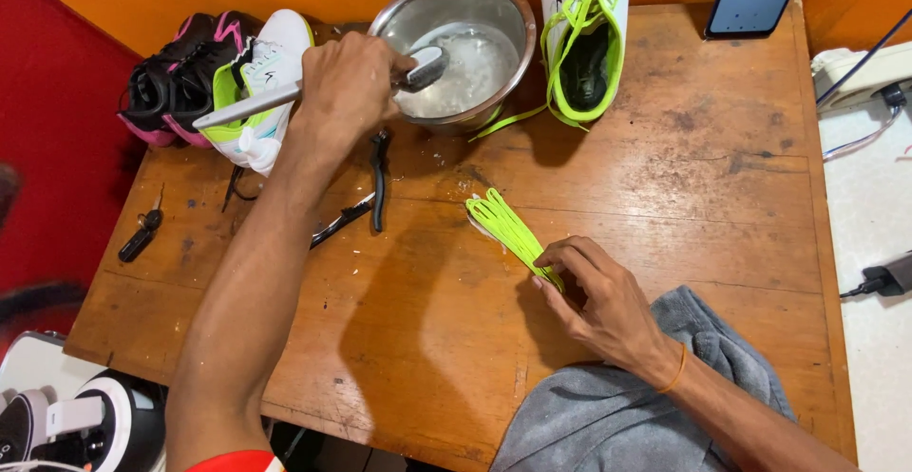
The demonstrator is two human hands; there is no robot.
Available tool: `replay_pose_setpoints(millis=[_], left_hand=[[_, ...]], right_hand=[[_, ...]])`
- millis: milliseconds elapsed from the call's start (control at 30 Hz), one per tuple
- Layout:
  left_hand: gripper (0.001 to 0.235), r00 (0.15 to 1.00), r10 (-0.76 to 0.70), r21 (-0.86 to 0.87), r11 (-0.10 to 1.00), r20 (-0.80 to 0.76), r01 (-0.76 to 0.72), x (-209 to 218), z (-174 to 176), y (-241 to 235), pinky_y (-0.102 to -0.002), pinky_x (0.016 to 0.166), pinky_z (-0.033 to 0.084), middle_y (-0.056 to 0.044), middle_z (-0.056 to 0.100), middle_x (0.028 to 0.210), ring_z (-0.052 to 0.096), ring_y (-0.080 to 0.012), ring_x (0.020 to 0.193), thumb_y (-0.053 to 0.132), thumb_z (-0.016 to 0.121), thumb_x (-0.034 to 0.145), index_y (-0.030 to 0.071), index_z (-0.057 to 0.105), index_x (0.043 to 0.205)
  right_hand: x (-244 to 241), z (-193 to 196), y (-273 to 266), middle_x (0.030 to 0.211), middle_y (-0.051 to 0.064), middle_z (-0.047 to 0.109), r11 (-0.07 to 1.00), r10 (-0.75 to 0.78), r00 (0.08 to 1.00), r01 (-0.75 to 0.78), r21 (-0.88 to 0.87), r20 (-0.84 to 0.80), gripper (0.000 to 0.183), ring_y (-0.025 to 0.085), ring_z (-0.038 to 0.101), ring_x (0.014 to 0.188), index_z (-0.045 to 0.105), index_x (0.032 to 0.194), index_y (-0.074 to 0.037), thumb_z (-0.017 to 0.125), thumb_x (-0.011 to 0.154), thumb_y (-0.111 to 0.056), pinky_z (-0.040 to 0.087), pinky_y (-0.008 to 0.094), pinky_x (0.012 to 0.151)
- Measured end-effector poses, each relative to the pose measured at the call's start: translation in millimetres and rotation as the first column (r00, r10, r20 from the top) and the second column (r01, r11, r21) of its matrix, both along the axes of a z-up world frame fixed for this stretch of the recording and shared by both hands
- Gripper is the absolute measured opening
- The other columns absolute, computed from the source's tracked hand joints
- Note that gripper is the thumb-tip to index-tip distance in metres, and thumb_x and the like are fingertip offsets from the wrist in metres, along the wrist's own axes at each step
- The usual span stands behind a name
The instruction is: The person cleans a pair of neon green shoelaces on a wooden table. They apply a white cleaning liquid from a bottle onto the laces and scrub them with a brush. The person repeatedly scrubs the laces and dips the brush into a metal bowl of water to rinse it.
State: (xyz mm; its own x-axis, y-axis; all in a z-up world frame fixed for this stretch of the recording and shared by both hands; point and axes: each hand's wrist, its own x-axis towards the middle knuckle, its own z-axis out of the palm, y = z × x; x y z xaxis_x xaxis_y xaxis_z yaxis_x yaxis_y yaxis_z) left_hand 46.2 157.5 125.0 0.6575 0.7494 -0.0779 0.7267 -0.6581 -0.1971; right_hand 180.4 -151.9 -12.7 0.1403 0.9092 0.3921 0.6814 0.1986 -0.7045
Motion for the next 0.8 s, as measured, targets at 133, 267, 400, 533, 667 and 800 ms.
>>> replay_pose_setpoints(millis=[133,267,400,533,667,800], left_hand=[[0.054,0.999,-0.037,0.003,0.999,0.001,0.037,-1,-8,4,-0.056,0.088,0.055,-0.006,0.077,0.091,0.072,-0.0285,0.085,0.012,0.086,0.077,0.026,0.073,0.128],[0.059,0.993,-0.113,0.126,0.986,0.022,0.109,-12,-12,-2,-0.056,0.073,0.059,-0.012,0.074,0.077,0.072,-0.0332,0.07,-0.003,0.077,0.075,0.021,0.073,0.129],[0.071,0.98,-0.192,0.077,0.979,0.044,0.189,-24,-10,-19,-0.055,0.066,0.058,-0.017,0.065,0.099,0.07,-0.0395,0.075,0.005,0.076,0.077,0.021,0.06,0.145],[0.066,0.959,-0.238,0.053,0.971,0.153,0.232,-32,-11,-27,-0.057,0.068,0.057,-0.022,0.062,0.105,0.073,-0.0469,0.079,0.004,0.064,0.079,0.014,0.06,0.143],[0.059,0.952,-0.288,0.088,0.956,0.102,0.279,-32,-11,-23,-0.055,0.068,0.058,-0.021,0.062,0.104,0.074,-0.044,0.079,0.016,0.071,0.083,0.013,0.061,0.141],[0.048,0.937,-0.35,0.178,0.922,0.011,0.343,-33,-19,-15,-0.047,0.065,0.059,-0.018,0.068,0.1,0.075,-0.0327,0.071,0.013,0.071,0.087,0.016,0.069,0.135]], right_hand=[[0,2,0,0.105,0.007,0.066,1.0,0.007,1.0,-0.007,0.011,-0.019,0.018,0.016,0.058,0.069,0.066,0.108,-0.005,0.067,0.095,-0.017,0.049,0.029,0.058],[1,-1,-1,0.107,0.007,0.066,1.0,0.006,1.0,-0.006,-0.02,0.002,0.019,0.014,0.057,0.065,0.065,0.109,-0.006,0.067,0.095,-0.019,0.049,0.028,0.054],[1,0,1,0.1,0.009,0.069,1.0,-0.018,0.999,0.018,-0.006,-0.036,0.016,0.022,0.066,0.076,0.068,0.105,-0.007,0.071,0.091,-0.015,0.055,0.032,0.061],[3,-1,1,0.095,0.01,0.071,0.997,-0.055,0.995,0.051,-0.051,-0.085,0.016,0.025,0.073,0.084,0.071,0.103,-0.01,0.074,0.088,-0.011,0.06,0.034,0.066],[2,2,1,0.095,0.011,0.071,0.996,-0.056,0.994,0.05,-0.07,-0.089,0.015,0.027,0.073,0.084,0.071,0.103,-0.009,0.074,0.088,-0.011,0.06,0.036,0.066],[2,1,2,0.095,0.011,0.071,0.995,-0.066,0.994,0.059,-0.08,-0.085,0.016,0.026,0.073,0.084,0.071,0.103,-0.009,0.074,0.088,-0.012,0.06,0.034,0.067]])
